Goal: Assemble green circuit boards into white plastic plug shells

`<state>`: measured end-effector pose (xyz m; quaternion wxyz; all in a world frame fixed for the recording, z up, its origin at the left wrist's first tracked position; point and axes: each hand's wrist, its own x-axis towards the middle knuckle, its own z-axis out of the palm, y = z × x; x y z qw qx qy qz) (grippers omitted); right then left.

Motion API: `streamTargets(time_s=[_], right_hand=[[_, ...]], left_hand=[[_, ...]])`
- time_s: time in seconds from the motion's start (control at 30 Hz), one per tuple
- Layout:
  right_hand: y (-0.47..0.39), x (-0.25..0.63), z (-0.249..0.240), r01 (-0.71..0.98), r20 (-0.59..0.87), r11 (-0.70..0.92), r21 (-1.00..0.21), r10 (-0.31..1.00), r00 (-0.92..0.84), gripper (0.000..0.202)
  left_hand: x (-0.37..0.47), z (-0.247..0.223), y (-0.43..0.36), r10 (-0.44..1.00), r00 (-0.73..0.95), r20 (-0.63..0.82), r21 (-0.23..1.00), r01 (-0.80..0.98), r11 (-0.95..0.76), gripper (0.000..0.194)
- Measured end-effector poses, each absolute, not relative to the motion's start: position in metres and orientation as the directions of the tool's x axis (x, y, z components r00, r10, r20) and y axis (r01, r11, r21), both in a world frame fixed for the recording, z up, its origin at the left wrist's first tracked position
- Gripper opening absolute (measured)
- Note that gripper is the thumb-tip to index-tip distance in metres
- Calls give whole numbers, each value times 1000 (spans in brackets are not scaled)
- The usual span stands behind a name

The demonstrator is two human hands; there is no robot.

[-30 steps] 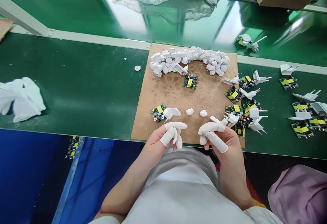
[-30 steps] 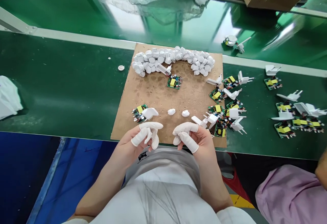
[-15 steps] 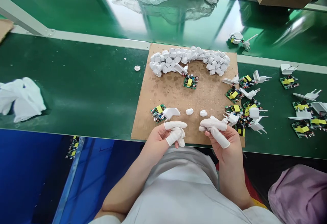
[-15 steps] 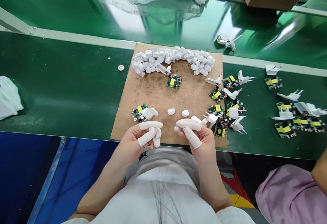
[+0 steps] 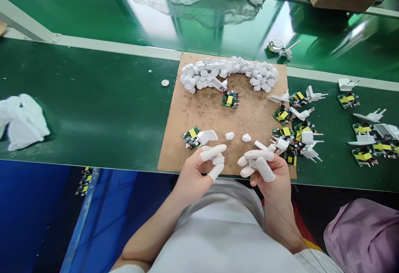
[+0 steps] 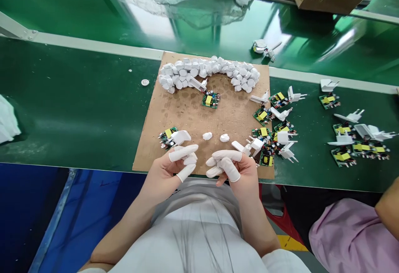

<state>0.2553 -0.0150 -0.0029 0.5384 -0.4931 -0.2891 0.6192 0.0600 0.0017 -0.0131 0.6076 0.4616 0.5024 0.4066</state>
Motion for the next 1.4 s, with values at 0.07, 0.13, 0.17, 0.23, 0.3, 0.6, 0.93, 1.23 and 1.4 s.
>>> streamTargets(time_s=[0.07,0.13,0.17,0.23,0.3,0.6,0.93,1.23,1.4], right_hand=[[-17,256,-1,-353,-300,-270,-896,953,33,30],[-20,256,2,-329,-332,-319,-889,943,-17,31],[-21,256,3,-320,-357,-346,-882,934,-26,30],[-24,258,6,-309,-384,-377,-873,922,-41,29],[-25,261,5,-302,-366,-364,-881,929,-54,26],[-16,271,-2,-290,-243,-249,-924,968,-57,14],[-16,273,-8,-230,-97,-104,-967,994,-41,13],[-18,269,-11,-247,-200,-193,-949,980,3,11],[-15,265,-7,-294,-168,-141,-945,983,68,17]], left_hand=[[61,-18,-1,978,158,-138,982,147,115,34],[63,-25,-3,987,163,-10,939,340,-47,31],[63,-29,-3,985,166,47,895,431,-116,28],[65,-38,-5,975,175,139,787,578,-216,28],[66,-43,-6,959,179,222,683,673,-284,31],[29,-10,-2,863,50,503,656,627,-419,33],[-4,-15,34,936,351,12,453,833,-318,64],[-16,-19,34,969,245,2,532,821,-209,50],[-6,-15,33,997,-9,-73,921,384,71,45]])
